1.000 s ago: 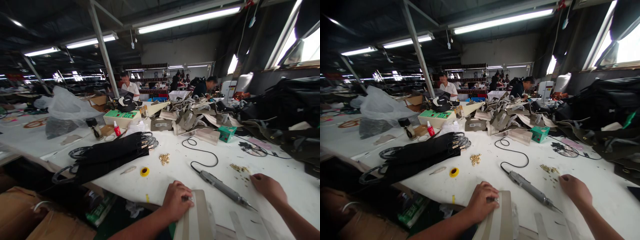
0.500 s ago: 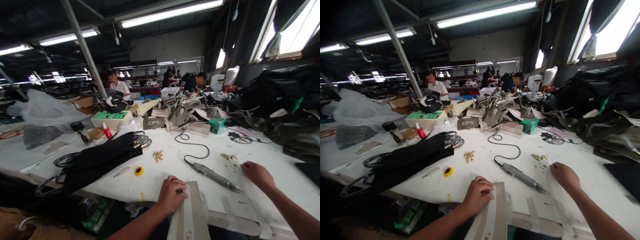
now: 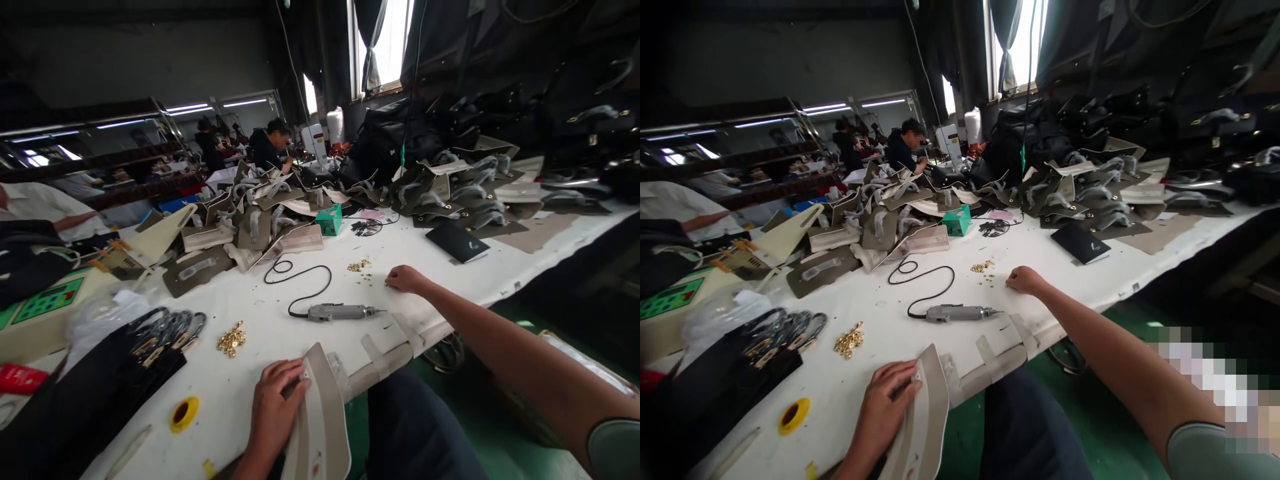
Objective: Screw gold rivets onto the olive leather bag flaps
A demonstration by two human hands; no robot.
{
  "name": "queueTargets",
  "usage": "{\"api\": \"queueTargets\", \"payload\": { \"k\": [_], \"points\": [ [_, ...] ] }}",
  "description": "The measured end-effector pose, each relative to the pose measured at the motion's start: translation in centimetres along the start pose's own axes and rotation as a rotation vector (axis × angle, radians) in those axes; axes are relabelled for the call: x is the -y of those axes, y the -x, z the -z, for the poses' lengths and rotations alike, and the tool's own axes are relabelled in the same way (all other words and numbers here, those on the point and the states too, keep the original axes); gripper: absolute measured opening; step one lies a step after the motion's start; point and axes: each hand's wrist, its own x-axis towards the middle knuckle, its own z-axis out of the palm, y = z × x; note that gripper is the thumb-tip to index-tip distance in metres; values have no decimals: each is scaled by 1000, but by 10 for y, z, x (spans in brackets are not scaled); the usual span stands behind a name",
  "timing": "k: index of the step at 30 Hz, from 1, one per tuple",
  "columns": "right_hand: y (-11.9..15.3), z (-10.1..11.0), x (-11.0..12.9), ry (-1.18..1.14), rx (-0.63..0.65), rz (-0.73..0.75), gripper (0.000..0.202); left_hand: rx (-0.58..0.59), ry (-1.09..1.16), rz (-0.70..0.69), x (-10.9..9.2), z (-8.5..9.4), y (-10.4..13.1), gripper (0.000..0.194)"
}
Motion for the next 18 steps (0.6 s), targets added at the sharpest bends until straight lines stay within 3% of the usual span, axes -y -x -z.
{"api": "queueTargets", "payload": {
  "k": [9,14,18],
  "points": [
    [-3,-2,-9,-96,-13,-49,20,6,-30,-5,6,-2,0,21],
    [8,1,-13,-92,-36,35,27,4,-32,-6,5,-2,0,22],
    [8,-3,-12,-4,-85,106,21,9,-31,15,4,-3,0,23]
  ]
}}
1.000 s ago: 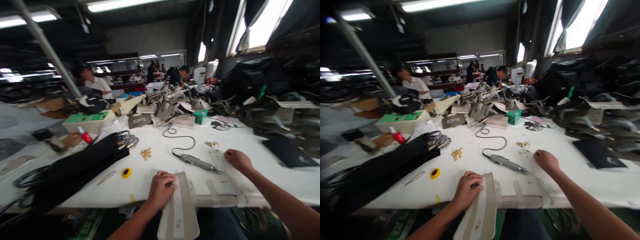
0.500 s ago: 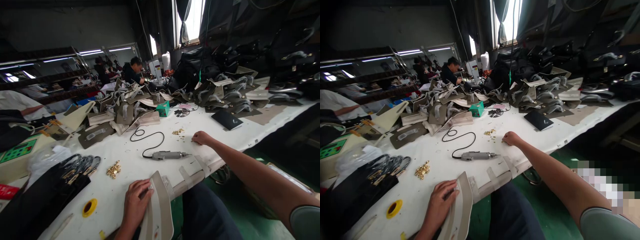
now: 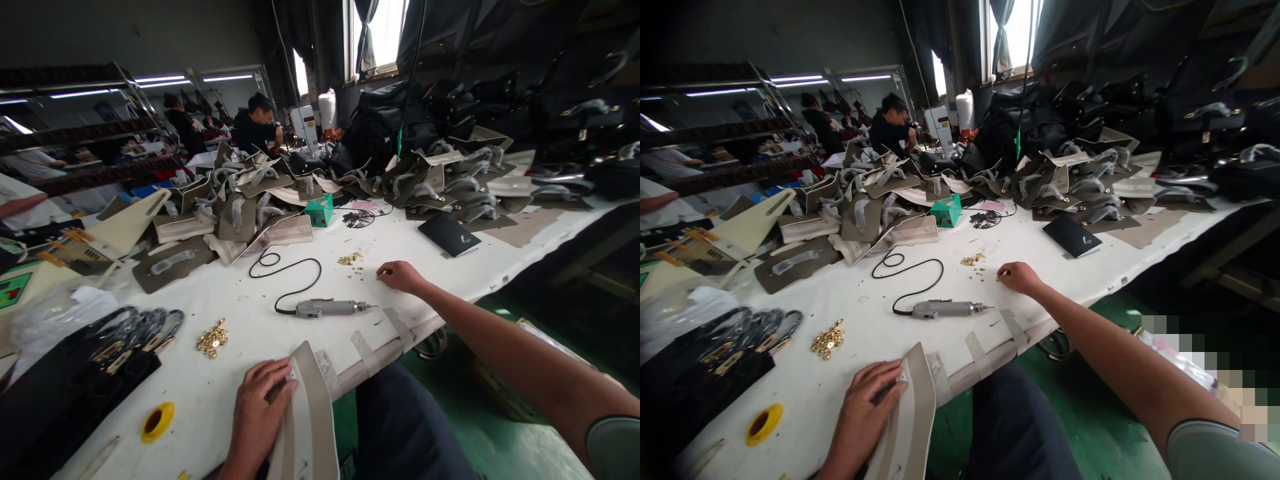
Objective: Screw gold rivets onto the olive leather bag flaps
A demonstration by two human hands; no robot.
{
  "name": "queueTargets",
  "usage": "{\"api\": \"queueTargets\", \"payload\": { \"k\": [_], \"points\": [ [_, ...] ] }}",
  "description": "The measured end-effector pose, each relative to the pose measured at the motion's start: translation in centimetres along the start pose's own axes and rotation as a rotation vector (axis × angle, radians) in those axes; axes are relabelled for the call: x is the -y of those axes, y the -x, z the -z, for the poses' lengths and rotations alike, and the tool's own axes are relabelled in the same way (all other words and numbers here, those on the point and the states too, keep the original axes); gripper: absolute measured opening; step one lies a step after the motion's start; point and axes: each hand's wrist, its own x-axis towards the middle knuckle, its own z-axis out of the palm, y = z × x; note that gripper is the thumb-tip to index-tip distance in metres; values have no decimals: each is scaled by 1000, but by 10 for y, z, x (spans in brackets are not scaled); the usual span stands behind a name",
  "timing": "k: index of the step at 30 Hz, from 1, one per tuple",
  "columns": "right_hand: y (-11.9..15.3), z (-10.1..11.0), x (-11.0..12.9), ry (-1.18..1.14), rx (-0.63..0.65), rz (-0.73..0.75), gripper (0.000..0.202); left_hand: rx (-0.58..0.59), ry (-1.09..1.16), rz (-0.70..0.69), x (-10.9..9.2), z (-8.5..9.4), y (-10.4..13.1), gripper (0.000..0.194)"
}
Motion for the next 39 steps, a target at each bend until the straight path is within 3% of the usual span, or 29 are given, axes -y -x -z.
{"api": "queueTargets", "payload": {
  "k": [9,19,23,32,39],
  "points": [
    [0,-5,-4,227,-160,111,20,-6,-12,-3,4,-1,0,24],
    [13,2,-5,192,-114,165,17,-30,-28,-47,9,-3,0,26],
    [-9,10,-12,116,-128,82,19,-46,-44,-76,10,-4,-1,25],
    [-86,14,-14,83,-129,-146,55,-14,-131,-143,18,-4,1,25],
    [-104,5,-12,139,-166,-158,21,-31,-133,-176,17,-2,0,24]
  ]
}}
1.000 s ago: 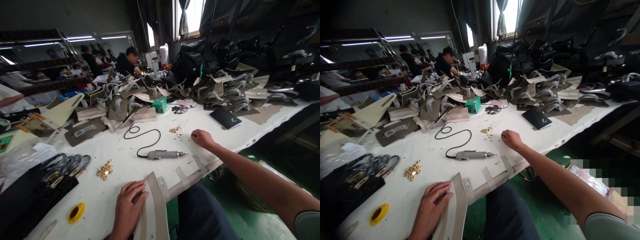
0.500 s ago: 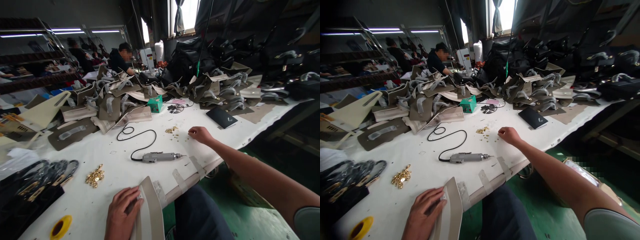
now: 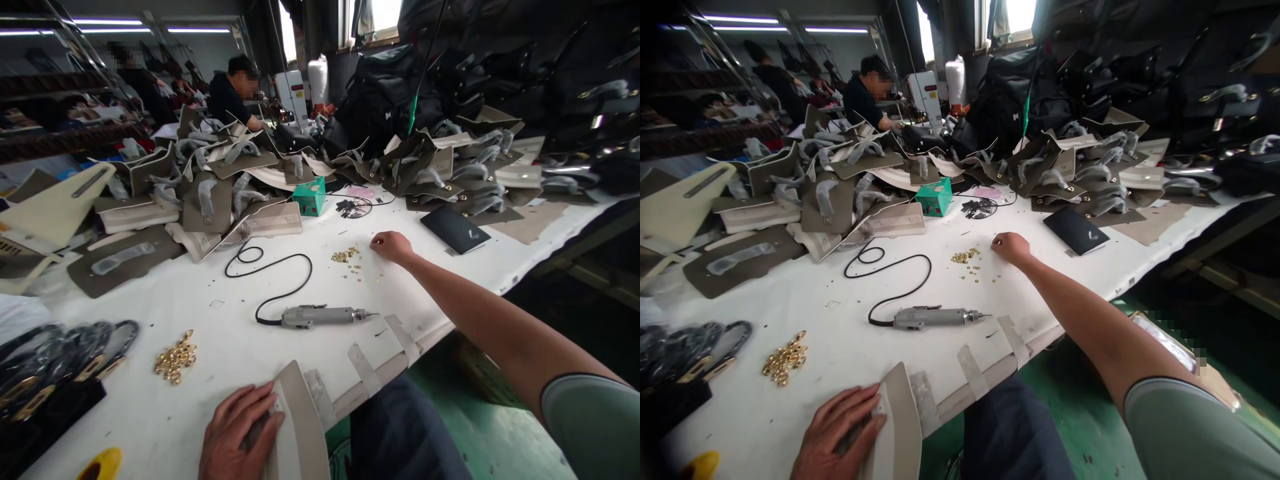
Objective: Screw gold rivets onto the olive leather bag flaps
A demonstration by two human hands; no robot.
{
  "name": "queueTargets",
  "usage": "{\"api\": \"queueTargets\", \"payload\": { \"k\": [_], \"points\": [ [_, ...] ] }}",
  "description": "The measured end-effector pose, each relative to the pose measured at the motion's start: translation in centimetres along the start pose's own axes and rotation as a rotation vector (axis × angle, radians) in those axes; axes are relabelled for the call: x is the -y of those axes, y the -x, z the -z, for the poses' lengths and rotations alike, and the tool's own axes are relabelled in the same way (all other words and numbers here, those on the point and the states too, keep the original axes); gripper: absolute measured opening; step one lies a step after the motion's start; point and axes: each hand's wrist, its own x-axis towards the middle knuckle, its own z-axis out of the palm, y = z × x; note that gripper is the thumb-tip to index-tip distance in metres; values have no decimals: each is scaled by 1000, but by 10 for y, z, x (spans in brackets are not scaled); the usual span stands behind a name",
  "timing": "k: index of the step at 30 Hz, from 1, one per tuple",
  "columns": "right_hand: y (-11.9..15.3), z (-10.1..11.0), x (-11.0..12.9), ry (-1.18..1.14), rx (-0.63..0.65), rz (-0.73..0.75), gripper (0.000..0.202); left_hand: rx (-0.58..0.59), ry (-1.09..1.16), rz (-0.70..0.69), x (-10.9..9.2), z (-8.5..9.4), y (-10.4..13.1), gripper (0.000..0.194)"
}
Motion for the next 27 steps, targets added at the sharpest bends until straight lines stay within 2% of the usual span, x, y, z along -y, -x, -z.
{"api": "queueTargets", "payload": {
  "k": [4,8,14,17,21,27],
  "points": [
    [4,4,-1,-49,-12,11,24,-2,12,1,-2,-1,0,24],
    [20,15,-5,-138,36,24,28,8,16,20,-5,-1,-1,23],
    [65,28,-16,-205,282,37,23,-2,70,18,-9,0,-4,21],
    [77,31,-17,-195,372,54,18,2,86,31,-10,0,-3,21],
    [78,31,-11,-168,403,33,12,22,90,53,-10,-1,-3,22],
    [69,28,0,-203,425,-114,14,20,105,69,-11,-1,-2,22]
  ]
}}
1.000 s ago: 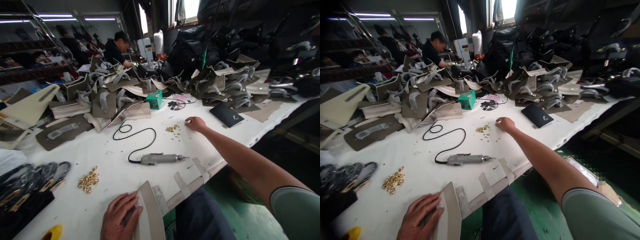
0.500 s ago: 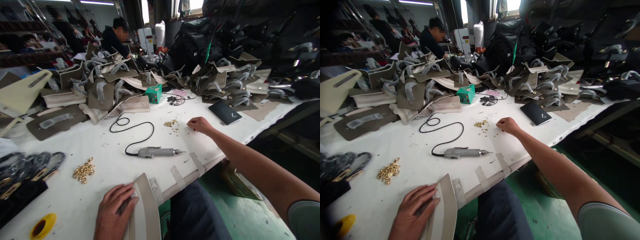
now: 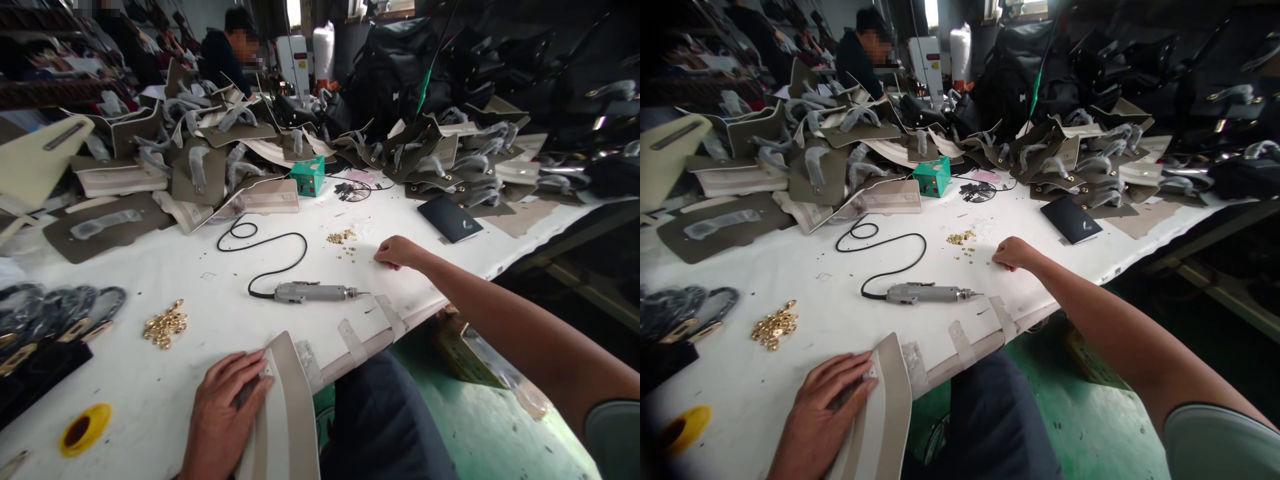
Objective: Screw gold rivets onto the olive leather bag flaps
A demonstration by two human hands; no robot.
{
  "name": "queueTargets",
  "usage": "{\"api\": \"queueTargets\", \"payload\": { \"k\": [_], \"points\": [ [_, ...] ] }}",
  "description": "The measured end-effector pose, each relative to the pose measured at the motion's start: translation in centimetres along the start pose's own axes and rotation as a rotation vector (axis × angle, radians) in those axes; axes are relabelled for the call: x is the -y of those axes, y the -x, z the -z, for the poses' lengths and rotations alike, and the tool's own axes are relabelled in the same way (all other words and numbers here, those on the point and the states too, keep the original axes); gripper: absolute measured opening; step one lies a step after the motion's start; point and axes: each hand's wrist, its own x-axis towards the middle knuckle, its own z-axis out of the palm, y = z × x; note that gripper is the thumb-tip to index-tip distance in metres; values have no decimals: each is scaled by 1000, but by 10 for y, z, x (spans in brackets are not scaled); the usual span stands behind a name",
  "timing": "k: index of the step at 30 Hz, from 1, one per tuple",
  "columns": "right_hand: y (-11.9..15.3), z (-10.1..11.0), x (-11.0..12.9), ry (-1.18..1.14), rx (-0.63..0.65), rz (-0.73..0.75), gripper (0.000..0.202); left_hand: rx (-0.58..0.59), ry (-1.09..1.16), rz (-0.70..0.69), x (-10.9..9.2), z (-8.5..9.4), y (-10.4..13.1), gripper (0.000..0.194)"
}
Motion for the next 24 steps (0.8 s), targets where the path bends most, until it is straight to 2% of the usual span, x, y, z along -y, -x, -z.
{"api": "queueTargets", "payload": {
  "k": [7,16,20,24],
  "points": [
    [1,2,-5,-191,26,-67,12,17,12,46,4,-4,3,24],
    [14,11,-10,-415,35,-40,5,6,27,67,-1,-1,3,25],
    [17,11,-10,-415,-21,15,14,1,32,62,-1,-2,2,25],
    [21,4,-11,-249,-140,135,17,7,27,67,-2,-3,2,24]
  ]
}}
